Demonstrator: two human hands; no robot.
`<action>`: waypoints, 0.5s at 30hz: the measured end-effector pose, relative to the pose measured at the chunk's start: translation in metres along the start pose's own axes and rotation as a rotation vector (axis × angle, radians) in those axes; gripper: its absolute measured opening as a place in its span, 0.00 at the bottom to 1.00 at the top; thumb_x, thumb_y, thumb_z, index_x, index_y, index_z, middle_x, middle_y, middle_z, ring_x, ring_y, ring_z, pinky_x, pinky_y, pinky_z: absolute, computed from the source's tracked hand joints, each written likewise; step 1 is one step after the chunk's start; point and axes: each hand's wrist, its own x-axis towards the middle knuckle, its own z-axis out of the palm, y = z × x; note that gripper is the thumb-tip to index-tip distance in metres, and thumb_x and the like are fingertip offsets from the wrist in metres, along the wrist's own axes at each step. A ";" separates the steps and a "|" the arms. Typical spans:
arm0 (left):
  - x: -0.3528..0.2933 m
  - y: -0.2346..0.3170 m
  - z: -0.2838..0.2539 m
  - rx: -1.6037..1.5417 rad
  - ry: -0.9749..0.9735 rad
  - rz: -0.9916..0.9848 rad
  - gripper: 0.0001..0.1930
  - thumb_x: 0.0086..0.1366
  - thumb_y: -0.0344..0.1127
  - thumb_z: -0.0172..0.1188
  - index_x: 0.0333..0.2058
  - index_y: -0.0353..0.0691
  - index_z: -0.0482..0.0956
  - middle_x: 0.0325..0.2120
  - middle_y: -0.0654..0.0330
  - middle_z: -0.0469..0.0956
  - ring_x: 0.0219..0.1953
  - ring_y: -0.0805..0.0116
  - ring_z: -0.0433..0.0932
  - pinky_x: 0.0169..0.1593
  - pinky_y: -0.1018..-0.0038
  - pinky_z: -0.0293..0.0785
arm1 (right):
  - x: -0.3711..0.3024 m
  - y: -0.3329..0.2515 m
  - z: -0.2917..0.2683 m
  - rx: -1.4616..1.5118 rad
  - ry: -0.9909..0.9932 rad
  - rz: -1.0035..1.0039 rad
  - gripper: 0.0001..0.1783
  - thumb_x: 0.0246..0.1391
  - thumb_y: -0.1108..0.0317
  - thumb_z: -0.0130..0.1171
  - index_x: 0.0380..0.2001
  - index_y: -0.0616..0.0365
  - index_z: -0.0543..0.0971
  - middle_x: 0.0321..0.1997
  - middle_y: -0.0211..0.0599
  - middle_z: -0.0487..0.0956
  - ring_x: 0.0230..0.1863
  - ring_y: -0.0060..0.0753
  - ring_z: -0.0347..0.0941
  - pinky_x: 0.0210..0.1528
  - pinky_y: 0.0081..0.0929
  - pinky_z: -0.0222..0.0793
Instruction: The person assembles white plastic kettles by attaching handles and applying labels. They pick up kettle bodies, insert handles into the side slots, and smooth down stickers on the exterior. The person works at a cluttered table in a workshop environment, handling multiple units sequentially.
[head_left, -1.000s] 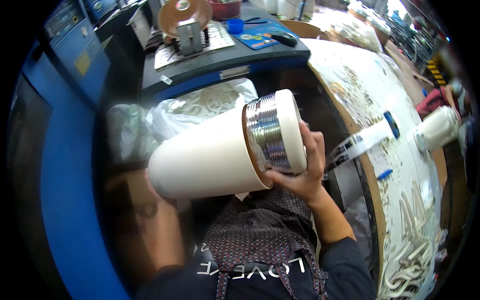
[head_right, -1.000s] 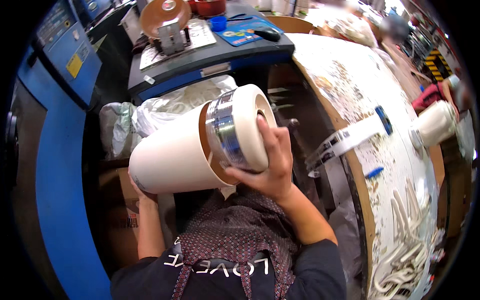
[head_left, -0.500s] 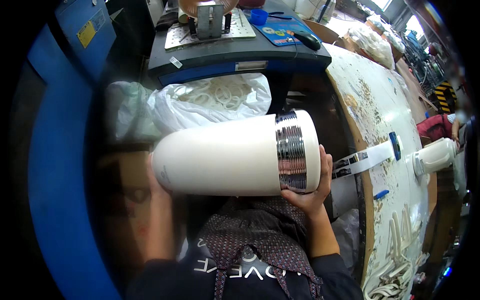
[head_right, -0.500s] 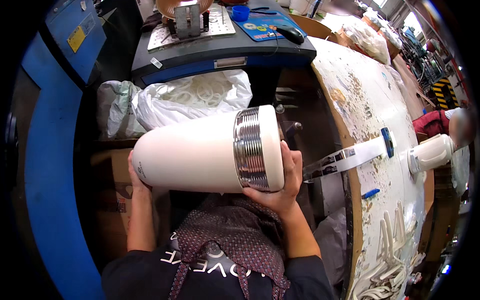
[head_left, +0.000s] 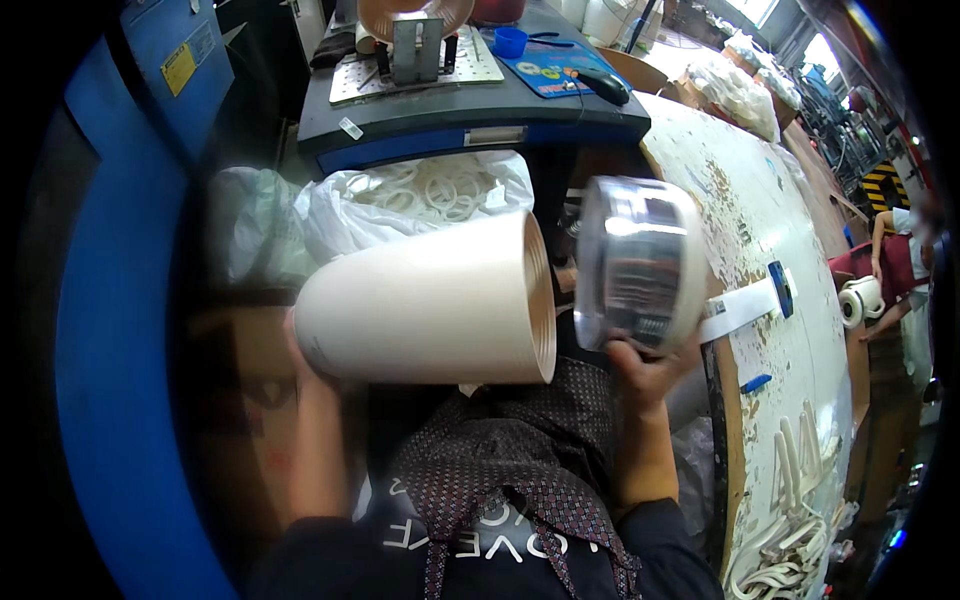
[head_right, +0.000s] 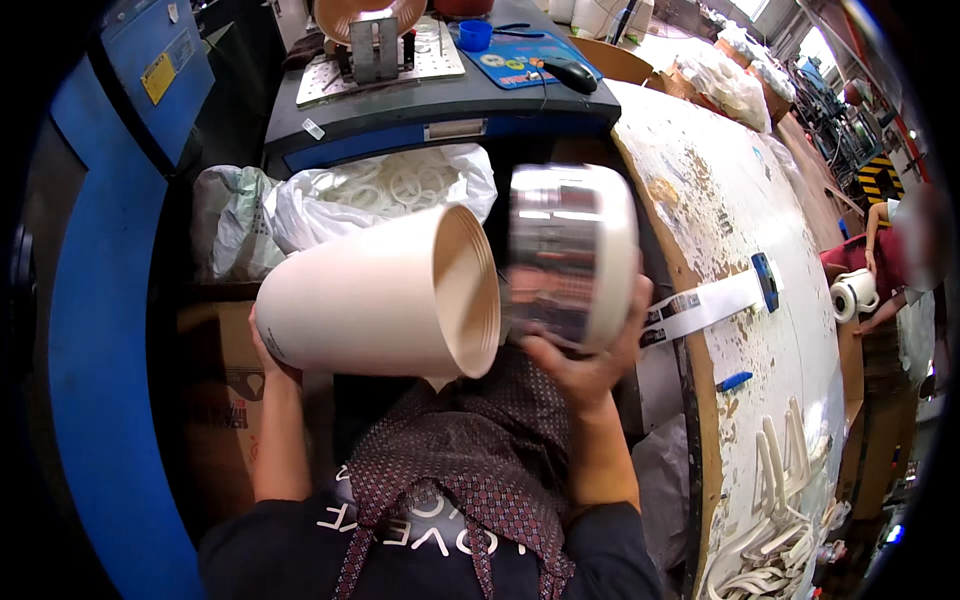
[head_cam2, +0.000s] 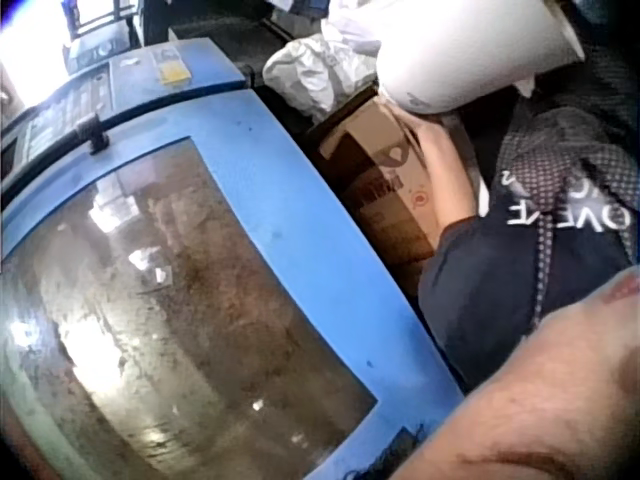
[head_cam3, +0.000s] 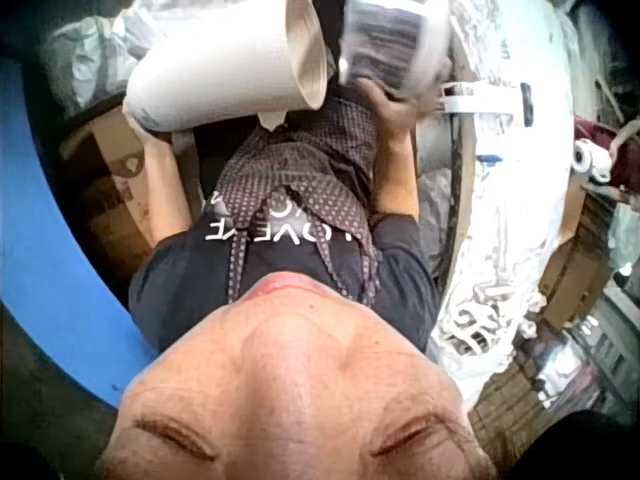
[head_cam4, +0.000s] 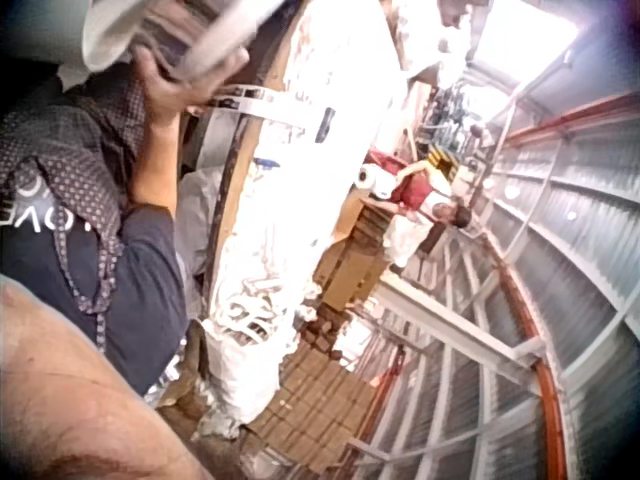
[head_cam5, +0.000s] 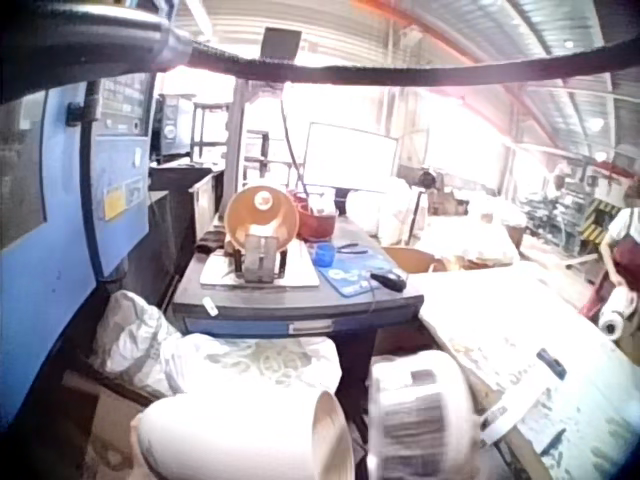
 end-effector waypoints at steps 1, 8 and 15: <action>-0.002 -0.003 0.005 -0.002 -0.014 -0.015 0.26 0.70 0.54 0.39 0.49 0.38 0.74 0.45 0.57 0.77 0.46 0.61 0.76 0.50 0.65 0.73 | 0.001 0.004 -0.001 -0.176 -0.099 -0.100 0.55 0.31 0.51 0.80 0.58 0.71 0.64 0.47 0.42 0.69 0.47 0.34 0.69 0.46 0.32 0.70; -0.002 -0.012 0.001 -0.159 -0.156 -0.039 0.25 0.71 0.52 0.38 0.49 0.36 0.73 0.46 0.53 0.76 0.48 0.59 0.74 0.51 0.64 0.73 | -0.014 -0.009 0.006 -0.307 -0.308 -0.569 0.58 0.26 0.44 0.79 0.59 0.66 0.66 0.42 0.40 0.69 0.40 0.39 0.68 0.38 0.35 0.66; -0.001 0.013 0.036 0.625 -0.091 0.299 0.23 0.71 0.49 0.42 0.51 0.35 0.73 0.46 0.57 0.77 0.46 0.63 0.77 0.50 0.66 0.76 | -0.025 0.030 -0.014 -0.357 -0.167 -0.227 0.54 0.35 0.34 0.71 0.54 0.69 0.69 0.47 0.45 0.76 0.50 0.43 0.70 0.56 0.43 0.65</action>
